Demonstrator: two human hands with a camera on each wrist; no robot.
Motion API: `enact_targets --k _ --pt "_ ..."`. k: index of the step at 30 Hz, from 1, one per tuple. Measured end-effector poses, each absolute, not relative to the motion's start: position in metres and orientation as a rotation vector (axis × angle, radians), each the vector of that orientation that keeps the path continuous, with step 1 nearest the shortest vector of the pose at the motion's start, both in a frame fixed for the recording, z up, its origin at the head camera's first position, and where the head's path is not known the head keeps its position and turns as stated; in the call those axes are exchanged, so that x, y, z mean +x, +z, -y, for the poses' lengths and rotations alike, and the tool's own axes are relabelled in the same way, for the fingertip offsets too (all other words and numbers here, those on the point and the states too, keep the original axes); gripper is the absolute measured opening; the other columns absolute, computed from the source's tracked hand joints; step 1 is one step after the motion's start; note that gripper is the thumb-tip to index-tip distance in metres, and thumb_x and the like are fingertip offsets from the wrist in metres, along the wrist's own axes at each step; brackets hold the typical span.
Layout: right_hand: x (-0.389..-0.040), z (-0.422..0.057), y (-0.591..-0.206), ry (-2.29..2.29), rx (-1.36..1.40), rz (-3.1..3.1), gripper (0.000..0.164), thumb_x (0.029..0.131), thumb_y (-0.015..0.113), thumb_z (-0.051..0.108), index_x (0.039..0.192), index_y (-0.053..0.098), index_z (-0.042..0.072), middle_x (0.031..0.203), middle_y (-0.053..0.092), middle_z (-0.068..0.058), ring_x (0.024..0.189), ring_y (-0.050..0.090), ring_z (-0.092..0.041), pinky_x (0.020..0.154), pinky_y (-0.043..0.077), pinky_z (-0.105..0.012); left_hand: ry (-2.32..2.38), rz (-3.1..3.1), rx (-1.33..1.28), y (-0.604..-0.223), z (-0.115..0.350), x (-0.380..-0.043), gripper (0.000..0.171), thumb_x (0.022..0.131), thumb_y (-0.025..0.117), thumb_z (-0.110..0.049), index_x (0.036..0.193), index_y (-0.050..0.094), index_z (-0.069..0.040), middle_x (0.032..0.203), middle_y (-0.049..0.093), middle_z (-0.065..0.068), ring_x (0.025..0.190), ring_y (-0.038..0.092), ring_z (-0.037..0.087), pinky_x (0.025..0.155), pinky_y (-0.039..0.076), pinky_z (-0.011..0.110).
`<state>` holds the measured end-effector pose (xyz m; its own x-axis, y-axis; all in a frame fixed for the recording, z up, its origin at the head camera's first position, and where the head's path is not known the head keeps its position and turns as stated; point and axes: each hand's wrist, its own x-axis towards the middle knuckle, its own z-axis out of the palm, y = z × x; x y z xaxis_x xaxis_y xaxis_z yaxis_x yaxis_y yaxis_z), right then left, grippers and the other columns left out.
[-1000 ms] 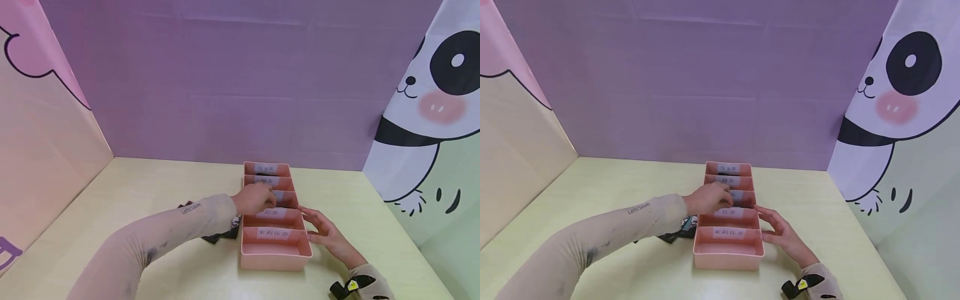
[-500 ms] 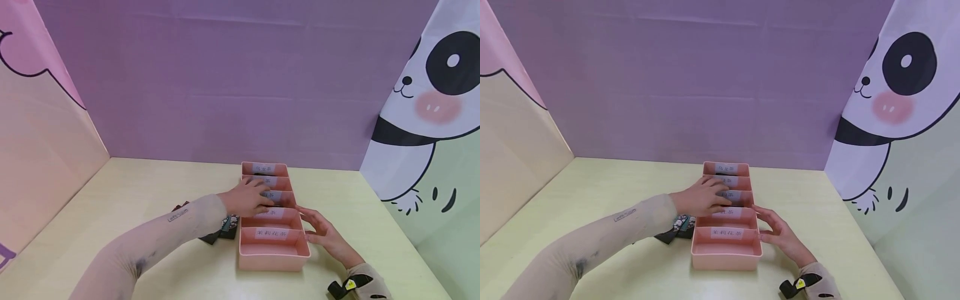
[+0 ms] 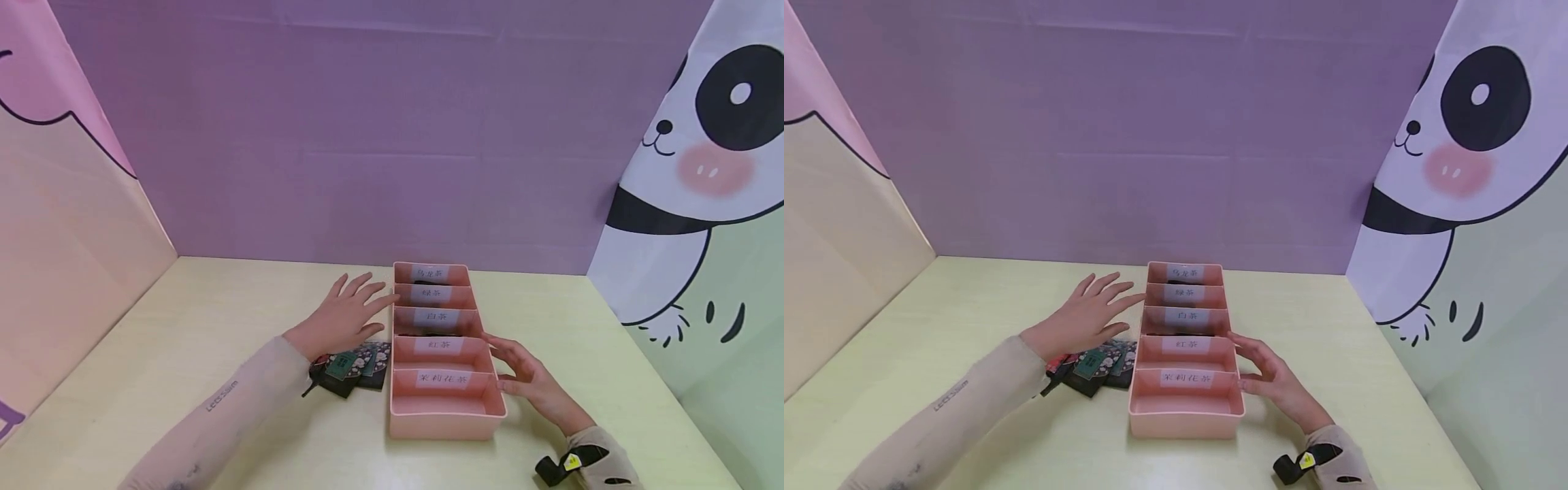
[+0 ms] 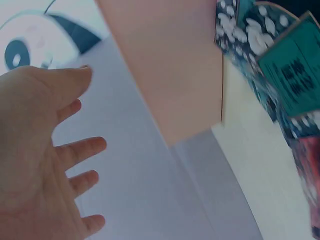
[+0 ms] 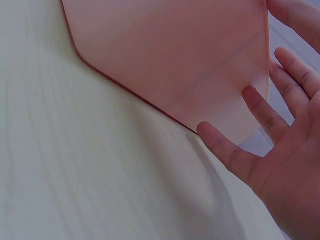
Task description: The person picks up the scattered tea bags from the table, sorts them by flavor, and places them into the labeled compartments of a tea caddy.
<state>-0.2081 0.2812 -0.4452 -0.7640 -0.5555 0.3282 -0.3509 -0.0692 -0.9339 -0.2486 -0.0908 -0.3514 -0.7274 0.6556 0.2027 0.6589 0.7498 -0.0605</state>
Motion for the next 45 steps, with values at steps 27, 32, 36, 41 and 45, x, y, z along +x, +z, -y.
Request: enact_targets --k 27,32,36,41,45 --pt "-0.202 -0.283 -0.449 -1.94 -0.978 -2.058 0.059 0.096 0.055 -0.007 0.15 0.032 -0.002 0.156 0.038 0.005 0.137 0.039 -0.005 0.101 0.044 -0.03 -0.8 3.264 -0.212 -0.397 0.198 -0.244 0.122 0.069 0.091 -0.026 0.153 0.008 0.008 0.14 0.031 0.044 0.126 0.037 0.058 0.098 0.039 0.067" --pt "-0.202 -0.282 -0.446 -1.928 -0.955 -2.074 0.058 0.096 0.055 -0.006 0.149 0.033 -0.001 0.155 0.039 0.007 0.137 0.039 -0.004 0.1 0.044 -0.029 -0.846 3.286 -0.255 -0.399 0.197 -0.243 0.111 0.067 0.091 -0.018 0.151 0.022 0.007 0.138 0.041 0.039 0.124 0.044 0.052 0.1 0.04 0.063" --pt "-0.203 -0.283 -0.444 -1.92 -0.967 -2.081 0.059 0.096 0.055 -0.007 0.15 0.033 -0.001 0.154 0.04 0.008 0.136 0.04 -0.004 0.1 0.044 -0.028 -0.81 3.305 -0.313 -0.397 0.199 -0.243 0.093 0.069 0.091 -0.015 0.146 0.041 0.005 0.116 0.054 0.026 0.103 0.053 0.038 0.093 0.049 0.055" --pt "-0.206 -0.284 -0.443 -1.912 -1.002 -2.068 0.06 0.095 0.055 -0.009 0.15 0.032 -0.003 0.154 0.04 0.008 0.137 0.039 -0.005 0.101 0.044 -0.029 -0.843 3.295 -0.38 -0.393 0.206 -0.241 0.07 0.074 0.086 -0.006 0.136 0.055 0.005 0.106 0.058 0.017 0.096 0.051 0.03 0.086 0.052 0.046" --pt "-0.209 -0.283 -0.444 -1.918 -0.993 -2.055 0.059 0.095 0.056 -0.008 0.149 0.033 -0.002 0.156 0.039 0.004 0.136 0.04 -0.006 0.1 0.045 -0.03 -0.948 3.279 -0.368 -0.387 0.214 -0.239 0.049 0.08 0.074 0.008 0.127 0.063 0.006 0.107 0.062 0.018 0.094 0.053 0.03 0.079 0.054 0.042"
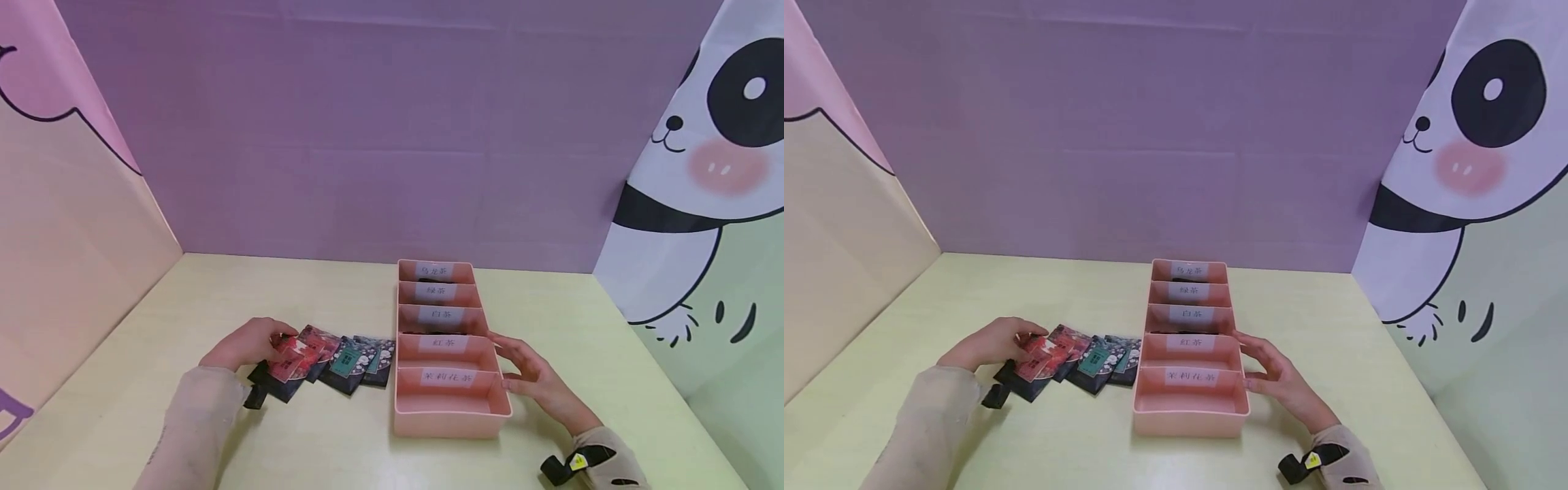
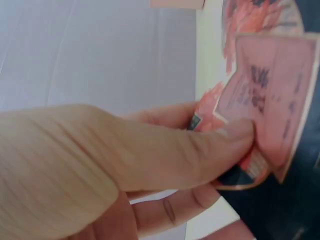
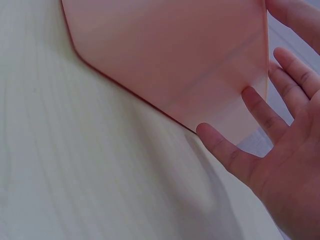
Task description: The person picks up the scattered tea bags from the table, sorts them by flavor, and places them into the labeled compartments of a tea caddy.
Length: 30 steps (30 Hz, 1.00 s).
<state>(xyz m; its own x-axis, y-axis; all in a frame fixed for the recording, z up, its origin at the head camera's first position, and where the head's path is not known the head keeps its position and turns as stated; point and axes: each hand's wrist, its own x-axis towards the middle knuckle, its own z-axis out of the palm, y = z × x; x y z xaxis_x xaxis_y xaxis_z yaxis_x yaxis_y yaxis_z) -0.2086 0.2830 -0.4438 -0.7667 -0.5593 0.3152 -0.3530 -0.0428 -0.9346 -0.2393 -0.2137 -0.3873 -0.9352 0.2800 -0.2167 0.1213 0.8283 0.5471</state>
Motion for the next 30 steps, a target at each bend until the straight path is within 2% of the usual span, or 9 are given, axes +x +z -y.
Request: enact_targets --k 5,6,12,18,25,30 --pt "-0.209 -0.282 -0.443 -1.91 -0.959 -2.067 0.058 0.095 0.057 -0.006 0.149 0.034 -0.001 0.156 0.039 0.002 0.135 0.041 -0.004 0.1 0.045 -0.03 0.897 -2.666 0.324 -0.381 0.224 -0.236 0.037 0.084 0.066 0.011 0.121 0.067 0.003 0.097 0.06 0.014 0.08 0.051 0.024 0.056 0.05 0.033" --pt "-0.209 -0.282 -0.443 -1.909 -0.952 -2.07 0.058 0.096 0.057 -0.005 0.149 0.034 -0.001 0.156 0.039 0.003 0.136 0.04 -0.004 0.1 0.045 -0.03 0.917 -2.658 0.343 -0.379 0.226 -0.235 0.037 0.084 0.065 0.011 0.12 0.067 0.003 0.096 0.059 0.013 0.078 0.051 0.023 0.055 0.051 0.034" --pt "-0.207 -0.282 -0.444 -1.909 -0.931 -2.069 0.058 0.096 0.057 -0.004 0.149 0.034 0.0 0.157 0.037 0.001 0.136 0.04 -0.004 0.1 0.045 -0.03 0.994 -2.626 0.393 -0.373 0.23 -0.234 0.037 0.086 0.064 0.011 0.122 0.066 0.005 0.098 0.06 0.013 0.079 0.053 0.023 0.058 0.055 0.037" --pt "-0.206 -0.281 -0.444 -1.916 -0.948 -2.059 0.058 0.096 0.056 -0.005 0.149 0.033 -0.002 0.155 0.039 0.006 0.136 0.04 -0.004 0.1 0.044 -0.03 1.023 -2.636 0.392 -0.37 0.232 -0.233 0.039 0.086 0.063 0.011 0.125 0.065 0.005 0.107 0.062 0.016 0.079 0.055 0.022 0.06 0.057 0.036" --pt "-0.206 -0.281 -0.444 -1.918 -0.959 -2.066 0.058 0.096 0.057 -0.004 0.149 0.034 -0.002 0.156 0.038 0.004 0.136 0.04 -0.004 0.1 0.045 -0.03 1.105 -2.65 0.431 -0.361 0.231 -0.23 0.041 0.085 0.067 0.011 0.125 0.065 0.006 0.102 0.066 0.016 0.072 0.062 0.021 0.062 0.059 0.036" --pt "-0.207 -0.282 -0.443 -1.917 -0.97 -2.055 0.058 0.096 0.057 -0.006 0.149 0.034 -0.002 0.157 0.038 0.002 0.136 0.04 -0.005 0.1 0.045 -0.03 1.18 -2.7 0.476 -0.352 0.223 -0.225 0.038 0.086 0.068 0.008 0.125 0.066 0.006 0.099 0.066 0.015 0.073 0.065 0.02 0.062 0.059 0.035"
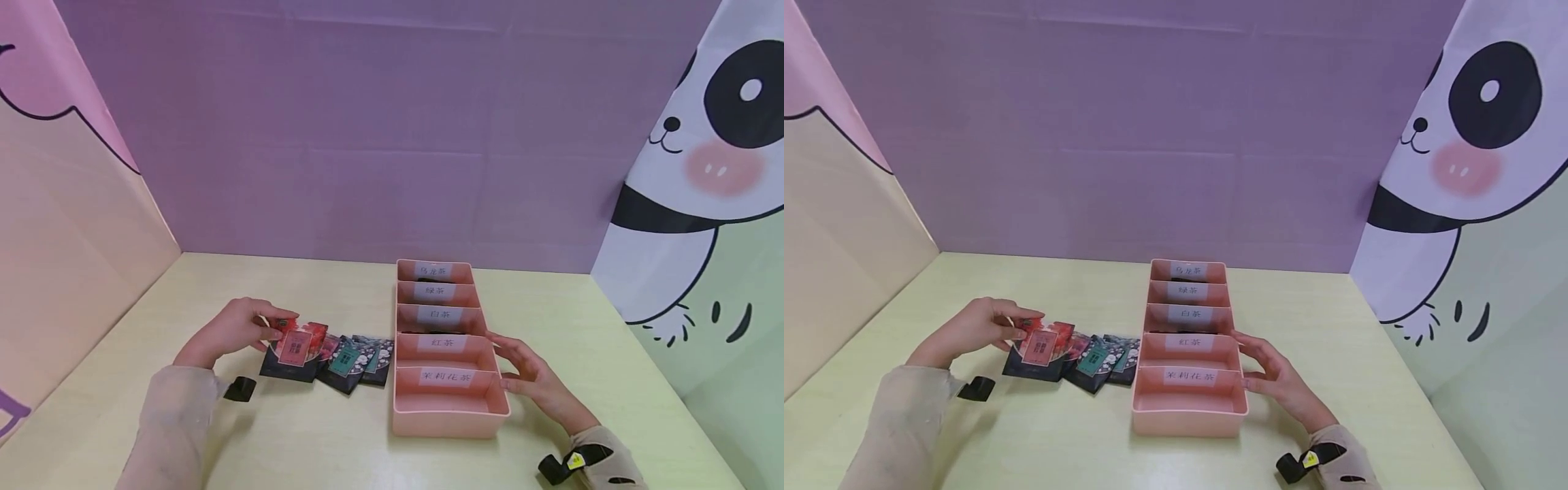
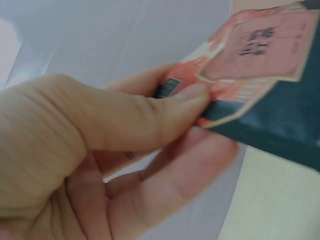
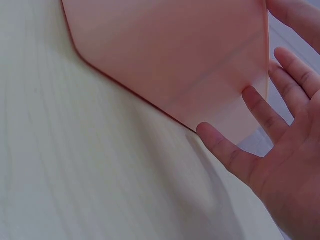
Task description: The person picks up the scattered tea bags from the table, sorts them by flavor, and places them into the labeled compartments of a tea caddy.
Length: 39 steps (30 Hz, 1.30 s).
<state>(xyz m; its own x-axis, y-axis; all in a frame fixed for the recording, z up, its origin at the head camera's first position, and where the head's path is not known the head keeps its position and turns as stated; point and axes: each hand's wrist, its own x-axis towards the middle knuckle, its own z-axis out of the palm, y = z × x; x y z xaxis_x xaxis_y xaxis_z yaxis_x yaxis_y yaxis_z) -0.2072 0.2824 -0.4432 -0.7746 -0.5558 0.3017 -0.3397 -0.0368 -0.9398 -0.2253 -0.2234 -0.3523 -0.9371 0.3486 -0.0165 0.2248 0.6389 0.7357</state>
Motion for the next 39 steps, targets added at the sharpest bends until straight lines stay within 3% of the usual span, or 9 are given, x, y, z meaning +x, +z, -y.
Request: enact_targets --k 4,8,11,16,20,29,39 --pt "-0.208 -0.283 -0.442 -1.911 -0.968 -2.069 0.059 0.095 0.057 -0.006 0.149 0.033 -0.003 0.157 0.037 0.0 0.136 0.04 -0.005 0.1 0.045 -0.03 1.261 -2.749 0.538 -0.346 0.212 -0.222 0.036 0.087 0.068 0.007 0.123 0.067 0.006 0.092 0.065 0.012 0.077 0.069 0.023 0.063 0.059 0.033" --pt "-0.208 -0.284 -0.441 -1.899 -0.94 -2.093 0.059 0.096 0.057 -0.005 0.149 0.033 -0.001 0.157 0.036 -0.001 0.136 0.04 -0.004 0.1 0.044 -0.029 1.339 -2.77 0.592 -0.341 0.2 -0.22 0.035 0.087 0.07 0.006 0.122 0.068 0.006 0.099 0.068 0.016 0.081 0.07 0.024 0.063 0.059 0.031" --pt "-0.208 -0.284 -0.441 -1.898 -0.936 -2.095 0.059 0.096 0.057 -0.005 0.149 0.034 0.0 0.157 0.037 -0.001 0.136 0.04 -0.004 0.1 0.045 -0.029 1.421 -2.76 0.61 -0.338 0.19 -0.217 0.035 0.087 0.069 0.007 0.122 0.068 0.005 0.099 0.068 0.017 0.077 0.069 0.023 0.063 0.058 0.03" --pt "-0.209 -0.283 -0.441 -1.915 -0.965 -2.069 0.059 0.095 0.057 -0.006 0.149 0.032 -0.003 0.157 0.037 -0.002 0.137 0.04 -0.005 0.101 0.043 -0.029 1.531 -2.776 0.653 -0.337 0.166 -0.216 0.035 0.086 0.07 0.009 0.12 0.07 0.002 0.084 0.066 0.009 0.063 0.065 0.021 0.056 0.055 0.028" --pt "-0.208 -0.283 -0.441 -1.921 -0.972 -2.059 0.059 0.096 0.056 -0.005 0.149 0.032 -0.004 0.157 0.037 -0.003 0.137 0.039 -0.006 0.102 0.043 -0.03 1.6 -2.803 0.654 -0.339 0.144 -0.219 0.034 0.086 0.07 0.009 0.119 0.072 -0.001 0.082 0.066 0.008 0.063 0.062 0.021 0.052 0.05 0.026" --pt "-0.208 -0.285 -0.442 -1.927 -0.954 -2.054 0.059 0.095 0.057 -0.005 0.149 0.033 -0.003 0.157 0.037 0.0 0.137 0.039 -0.005 0.101 0.044 -0.03 1.786 -2.657 0.733 -0.344 0.091 -0.227 0.035 0.087 0.071 0.006 0.121 0.071 -0.001 0.088 0.068 0.011 0.073 0.067 0.023 0.067 0.057 0.028" --pt "-0.207 -0.28 -0.442 -1.933 -0.983 -2.047 0.06 0.094 0.058 -0.006 0.148 0.031 -0.006 0.153 0.041 0.012 0.136 0.04 -0.004 0.103 0.041 -0.027 1.761 -2.687 1.101 -0.369 0.07 -0.222 0.034 0.083 0.075 0.008 0.115 0.074 -0.002 0.076 0.063 -0.001 0.065 0.049 0.008 0.055 0.042 0.022"
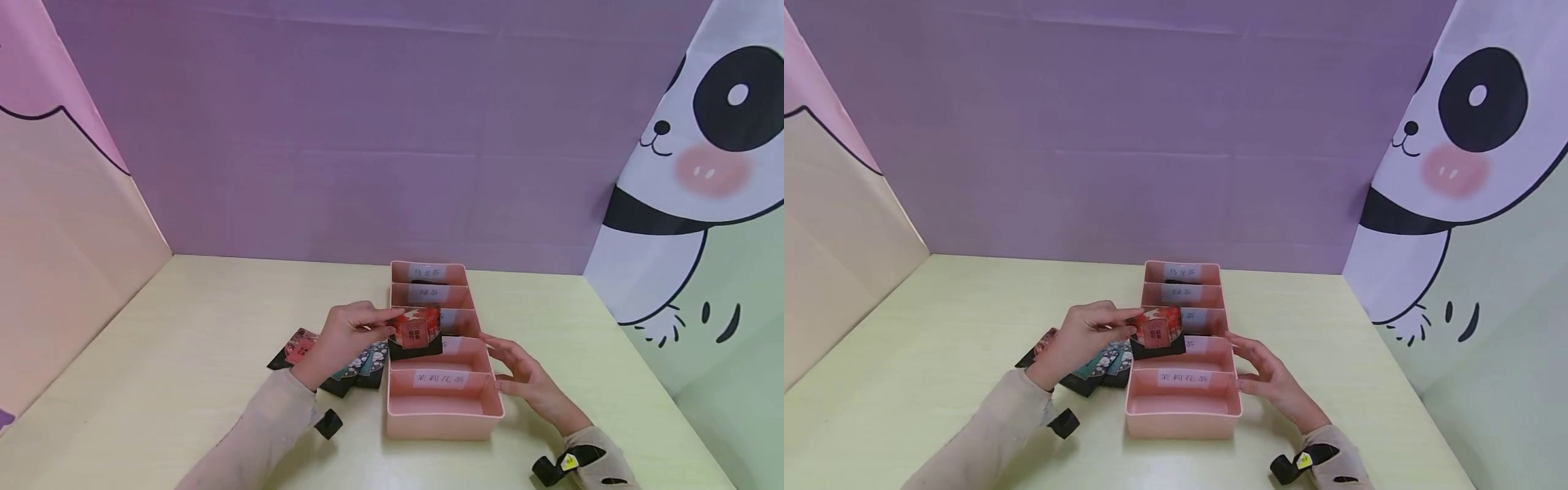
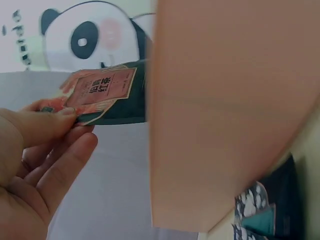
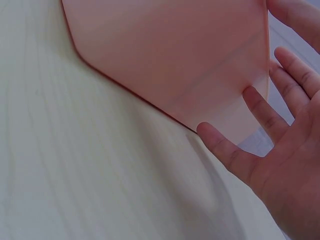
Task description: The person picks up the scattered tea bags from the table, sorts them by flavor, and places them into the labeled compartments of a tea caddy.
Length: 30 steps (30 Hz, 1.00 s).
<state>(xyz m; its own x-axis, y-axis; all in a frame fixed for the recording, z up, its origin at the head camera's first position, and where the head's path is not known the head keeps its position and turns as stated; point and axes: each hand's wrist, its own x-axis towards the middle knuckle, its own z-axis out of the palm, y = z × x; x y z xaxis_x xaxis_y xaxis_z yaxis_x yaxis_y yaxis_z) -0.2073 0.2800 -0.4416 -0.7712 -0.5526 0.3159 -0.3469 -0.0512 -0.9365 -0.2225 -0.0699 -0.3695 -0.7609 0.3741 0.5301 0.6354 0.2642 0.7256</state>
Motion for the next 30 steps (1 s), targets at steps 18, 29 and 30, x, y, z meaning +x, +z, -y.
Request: enact_targets --k 18,29,30 --pt "-0.206 -0.282 -0.444 -1.932 -0.993 -2.033 0.059 0.096 0.056 -0.007 0.15 0.033 -0.002 0.158 0.036 0.0 0.137 0.039 -0.008 0.101 0.043 -0.031 -0.472 2.103 -1.471 -0.39 0.07 -0.218 0.018 0.077 0.085 -0.006 0.094 0.081 -0.008 0.086 0.069 0.001 0.093 0.066 0.018 0.086 0.053 0.024" --pt "-0.207 -0.282 -0.444 -1.929 -0.995 -2.037 0.058 0.096 0.055 -0.006 0.149 0.034 -0.002 0.156 0.038 0.006 0.137 0.039 -0.005 0.101 0.044 -0.031 -0.417 2.22 -1.436 -0.388 0.075 -0.218 0.012 0.086 0.072 -0.018 0.094 0.081 -0.02 0.115 0.067 0.003 0.127 0.05 0.033 0.103 0.042 0.049" --pt "-0.207 -0.282 -0.444 -1.93 -0.994 -2.036 0.058 0.096 0.055 -0.006 0.149 0.034 -0.002 0.156 0.038 0.006 0.137 0.039 -0.005 0.101 0.044 -0.031 -0.42 2.238 -1.438 -0.388 0.077 -0.217 0.013 0.087 0.071 -0.019 0.096 0.08 -0.02 0.118 0.066 0.004 0.129 0.048 0.034 0.104 0.041 0.05"
